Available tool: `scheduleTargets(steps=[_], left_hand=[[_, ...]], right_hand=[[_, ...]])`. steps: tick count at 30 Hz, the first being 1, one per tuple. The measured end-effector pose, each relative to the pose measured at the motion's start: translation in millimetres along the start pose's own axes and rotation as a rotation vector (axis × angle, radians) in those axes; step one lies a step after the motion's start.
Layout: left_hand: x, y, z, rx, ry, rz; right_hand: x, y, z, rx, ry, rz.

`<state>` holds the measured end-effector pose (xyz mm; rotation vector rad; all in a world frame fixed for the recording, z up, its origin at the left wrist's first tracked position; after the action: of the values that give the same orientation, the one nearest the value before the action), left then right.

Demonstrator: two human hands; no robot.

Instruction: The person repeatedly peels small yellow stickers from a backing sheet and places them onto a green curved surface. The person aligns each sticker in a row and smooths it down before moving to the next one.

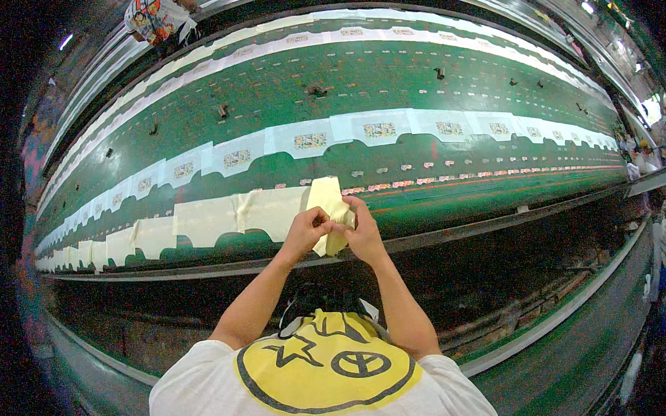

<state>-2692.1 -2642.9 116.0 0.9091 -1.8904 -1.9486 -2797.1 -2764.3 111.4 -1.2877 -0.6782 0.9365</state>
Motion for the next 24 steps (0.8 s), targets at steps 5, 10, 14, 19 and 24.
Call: scheduleTargets(steps=[5, 10, 14, 19, 24], left_hand=[[40, 6, 3, -0.079, -0.021, 0.148], [60, 11, 3, -0.133, 0.067, 0.245], [64, 16, 2, -0.177, 0.104, 0.225], [72, 27, -4, -0.127, 0.124, 0.132], [87, 23, -11, -0.089, 0.051, 0.085]], right_hand=[[-45, -10, 12, 0.088, -0.108, -0.041], [-66, -3, 20, 0.122, -0.088, -0.339], [-71, 15, 19, 0.006, -0.038, -0.312], [-80, 8, 28, 0.127, -0.104, -0.128], [-91, 11, 29, 0.235, -0.111, -0.034]])
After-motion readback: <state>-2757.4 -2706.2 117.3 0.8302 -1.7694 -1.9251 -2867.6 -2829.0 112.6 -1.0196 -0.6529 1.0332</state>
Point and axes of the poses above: each hand's wrist, its own z-axis away from the middle knuckle, its own x-axis out of the palm, y = z × x, the point moved 3 cm from there along -z, towards the middle knuckle, and after that the axes turned 11 degrees about x, right-handed, at the moved point
